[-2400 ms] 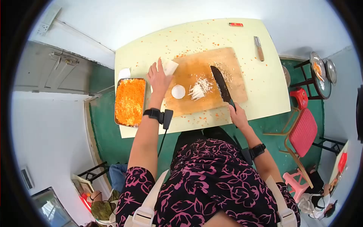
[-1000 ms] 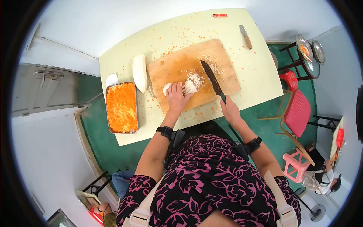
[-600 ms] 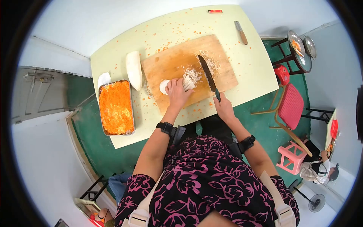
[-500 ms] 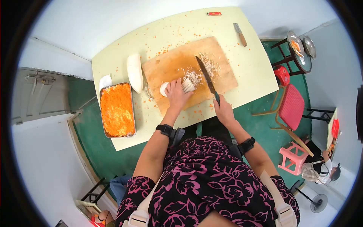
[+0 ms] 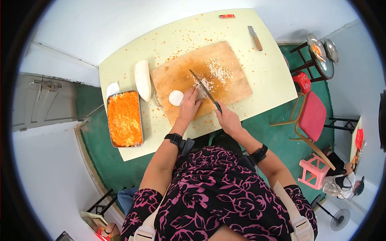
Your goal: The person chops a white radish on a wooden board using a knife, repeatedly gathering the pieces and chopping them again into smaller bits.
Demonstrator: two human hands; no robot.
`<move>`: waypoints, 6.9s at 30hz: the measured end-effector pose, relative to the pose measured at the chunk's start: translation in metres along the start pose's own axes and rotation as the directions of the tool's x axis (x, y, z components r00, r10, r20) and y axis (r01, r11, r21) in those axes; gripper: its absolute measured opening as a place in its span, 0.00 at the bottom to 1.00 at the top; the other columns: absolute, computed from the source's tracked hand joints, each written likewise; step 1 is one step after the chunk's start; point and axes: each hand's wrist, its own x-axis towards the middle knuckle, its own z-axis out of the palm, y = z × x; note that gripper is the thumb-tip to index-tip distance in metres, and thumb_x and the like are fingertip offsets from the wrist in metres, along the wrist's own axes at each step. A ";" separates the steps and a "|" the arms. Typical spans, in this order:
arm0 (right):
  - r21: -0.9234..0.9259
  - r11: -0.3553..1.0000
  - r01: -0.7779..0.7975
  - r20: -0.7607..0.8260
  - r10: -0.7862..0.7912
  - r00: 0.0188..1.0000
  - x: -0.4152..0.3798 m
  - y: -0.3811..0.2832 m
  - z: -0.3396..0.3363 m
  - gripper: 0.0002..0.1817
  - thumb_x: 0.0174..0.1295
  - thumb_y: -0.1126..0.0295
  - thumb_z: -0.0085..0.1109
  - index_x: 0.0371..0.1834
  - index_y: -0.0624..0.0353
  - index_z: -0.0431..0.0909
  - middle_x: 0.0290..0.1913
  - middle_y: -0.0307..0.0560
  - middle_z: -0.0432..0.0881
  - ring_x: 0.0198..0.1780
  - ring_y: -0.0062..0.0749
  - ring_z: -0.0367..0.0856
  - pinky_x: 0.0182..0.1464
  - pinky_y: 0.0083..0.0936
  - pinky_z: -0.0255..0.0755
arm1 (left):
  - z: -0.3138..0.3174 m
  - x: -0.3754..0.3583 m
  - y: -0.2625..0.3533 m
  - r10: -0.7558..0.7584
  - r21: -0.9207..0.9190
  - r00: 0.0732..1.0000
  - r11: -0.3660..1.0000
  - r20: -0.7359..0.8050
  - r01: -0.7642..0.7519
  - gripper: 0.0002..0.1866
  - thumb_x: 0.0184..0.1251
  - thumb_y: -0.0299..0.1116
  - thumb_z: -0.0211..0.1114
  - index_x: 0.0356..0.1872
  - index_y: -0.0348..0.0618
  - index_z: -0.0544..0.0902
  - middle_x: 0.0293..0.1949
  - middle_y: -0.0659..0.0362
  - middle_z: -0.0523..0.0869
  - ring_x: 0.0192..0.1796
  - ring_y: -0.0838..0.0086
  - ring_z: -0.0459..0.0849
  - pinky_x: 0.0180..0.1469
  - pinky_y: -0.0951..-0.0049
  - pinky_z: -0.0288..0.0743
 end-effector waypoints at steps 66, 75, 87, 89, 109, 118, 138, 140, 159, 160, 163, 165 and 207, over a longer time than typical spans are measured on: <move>0.077 0.994 0.078 -0.066 -0.073 0.995 0.013 -0.001 -0.001 0.24 0.66 0.59 0.44 0.64 0.54 0.62 0.29 0.62 0.79 0.30 0.57 0.78 0.32 0.45 0.71 | 0.006 -0.001 0.002 0.097 0.097 0.989 0.992 -0.110 -0.087 0.13 0.50 0.23 0.64 0.39 0.33 0.78 0.41 0.49 0.81 0.44 0.57 0.79 0.48 0.65 0.75; -0.035 0.997 0.067 0.064 -0.065 0.996 0.013 0.000 0.004 0.25 0.67 0.59 0.43 0.65 0.54 0.59 0.27 0.61 0.79 0.28 0.55 0.78 0.31 0.44 0.71 | 0.005 0.002 0.001 0.110 0.131 0.991 0.986 -0.079 -0.099 0.09 0.48 0.22 0.65 0.34 0.36 0.81 0.38 0.53 0.83 0.42 0.59 0.80 0.45 0.67 0.76; -0.002 0.998 0.059 0.036 -0.059 0.998 0.015 -0.006 0.003 0.25 0.67 0.58 0.41 0.66 0.55 0.57 0.27 0.61 0.79 0.27 0.56 0.78 0.31 0.46 0.71 | 0.005 0.004 0.004 0.022 0.049 0.996 0.999 -0.084 -0.018 0.06 0.46 0.21 0.64 0.29 0.36 0.81 0.33 0.54 0.81 0.38 0.60 0.79 0.41 0.67 0.75; 0.027 0.996 0.084 0.007 -0.084 0.996 0.014 -0.005 0.004 0.26 0.67 0.58 0.41 0.66 0.55 0.57 0.27 0.61 0.79 0.27 0.57 0.78 0.31 0.47 0.70 | 0.005 0.004 0.005 0.010 0.028 0.996 1.000 -0.086 -0.008 0.06 0.47 0.21 0.63 0.29 0.36 0.81 0.32 0.54 0.80 0.38 0.60 0.78 0.40 0.66 0.75; 0.033 0.999 0.037 0.002 -0.037 0.999 0.019 -0.009 -0.001 0.26 0.67 0.59 0.42 0.66 0.56 0.58 0.24 0.62 0.78 0.27 0.57 0.78 0.31 0.47 0.70 | -0.001 -0.003 0.017 0.048 0.078 0.996 0.996 -0.072 -0.043 0.13 0.48 0.22 0.63 0.38 0.31 0.79 0.38 0.50 0.78 0.43 0.57 0.77 0.45 0.66 0.74; 0.039 0.996 0.084 -0.037 -0.083 0.996 0.014 -0.008 -0.001 0.25 0.66 0.60 0.43 0.65 0.56 0.60 0.28 0.63 0.79 0.29 0.57 0.78 0.32 0.45 0.72 | 0.005 -0.003 0.009 0.102 0.149 0.992 0.985 -0.079 -0.089 0.10 0.50 0.24 0.66 0.36 0.33 0.81 0.38 0.52 0.79 0.40 0.59 0.78 0.42 0.66 0.76; 0.000 0.999 0.040 0.018 -0.040 0.999 0.013 -0.010 0.010 0.24 0.67 0.60 0.43 0.65 0.55 0.60 0.25 0.63 0.78 0.28 0.59 0.77 0.31 0.46 0.69 | 0.007 -0.002 0.007 0.027 0.068 0.994 0.997 -0.103 -0.020 0.08 0.48 0.22 0.63 0.32 0.35 0.81 0.34 0.53 0.80 0.40 0.60 0.78 0.41 0.66 0.75; -0.024 1.000 0.017 0.056 -0.015 0.998 0.013 -0.012 0.010 0.25 0.67 0.59 0.43 0.65 0.55 0.59 0.26 0.63 0.78 0.28 0.58 0.78 0.31 0.47 0.70 | 0.007 -0.003 0.006 0.037 0.082 0.994 0.996 -0.104 -0.029 0.07 0.48 0.21 0.63 0.32 0.35 0.81 0.35 0.53 0.80 0.40 0.60 0.78 0.41 0.66 0.75; 0.042 0.995 0.088 -0.036 -0.087 0.996 0.015 -0.009 0.012 0.25 0.67 0.59 0.42 0.66 0.53 0.57 0.23 0.61 0.78 0.26 0.57 0.77 0.30 0.47 0.70 | 0.010 -0.003 0.002 0.006 0.048 0.991 0.999 -0.134 0.000 0.07 0.48 0.23 0.65 0.30 0.36 0.80 0.35 0.52 0.81 0.40 0.58 0.79 0.43 0.65 0.75; 0.065 0.990 0.123 -0.079 -0.118 0.990 0.014 -0.007 0.014 0.26 0.67 0.59 0.42 0.66 0.53 0.57 0.22 0.61 0.78 0.26 0.57 0.77 0.30 0.47 0.70 | 0.011 -0.004 0.002 -0.001 0.047 0.990 0.999 -0.141 0.007 0.07 0.48 0.23 0.65 0.30 0.36 0.80 0.35 0.51 0.81 0.40 0.58 0.79 0.43 0.65 0.75; -0.025 0.998 0.062 0.031 -0.061 0.998 0.018 -0.005 0.015 0.25 0.67 0.59 0.42 0.66 0.54 0.57 0.23 0.61 0.78 0.26 0.57 0.77 0.30 0.47 0.70 | 0.009 -0.005 0.003 -0.040 0.059 0.994 0.997 -0.101 0.046 0.07 0.48 0.23 0.65 0.30 0.36 0.79 0.35 0.52 0.81 0.41 0.57 0.79 0.43 0.64 0.75; 0.016 0.998 0.065 -0.017 -0.065 0.998 0.016 -0.008 0.012 0.25 0.67 0.59 0.42 0.66 0.54 0.58 0.23 0.61 0.78 0.26 0.57 0.78 0.30 0.47 0.70 | 0.007 -0.003 0.004 -0.030 0.052 0.993 0.998 -0.112 0.036 0.07 0.48 0.23 0.65 0.30 0.36 0.79 0.36 0.52 0.81 0.41 0.57 0.79 0.42 0.65 0.76; -0.059 0.989 0.132 0.050 -0.129 0.990 0.027 -0.003 0.006 0.25 0.67 0.56 0.42 0.65 0.50 0.60 0.26 0.60 0.79 0.28 0.56 0.79 0.31 0.47 0.71 | 0.008 -0.003 0.005 -0.008 0.066 0.993 0.998 -0.121 0.016 0.06 0.45 0.22 0.66 0.28 0.36 0.83 0.34 0.52 0.83 0.40 0.59 0.81 0.42 0.67 0.77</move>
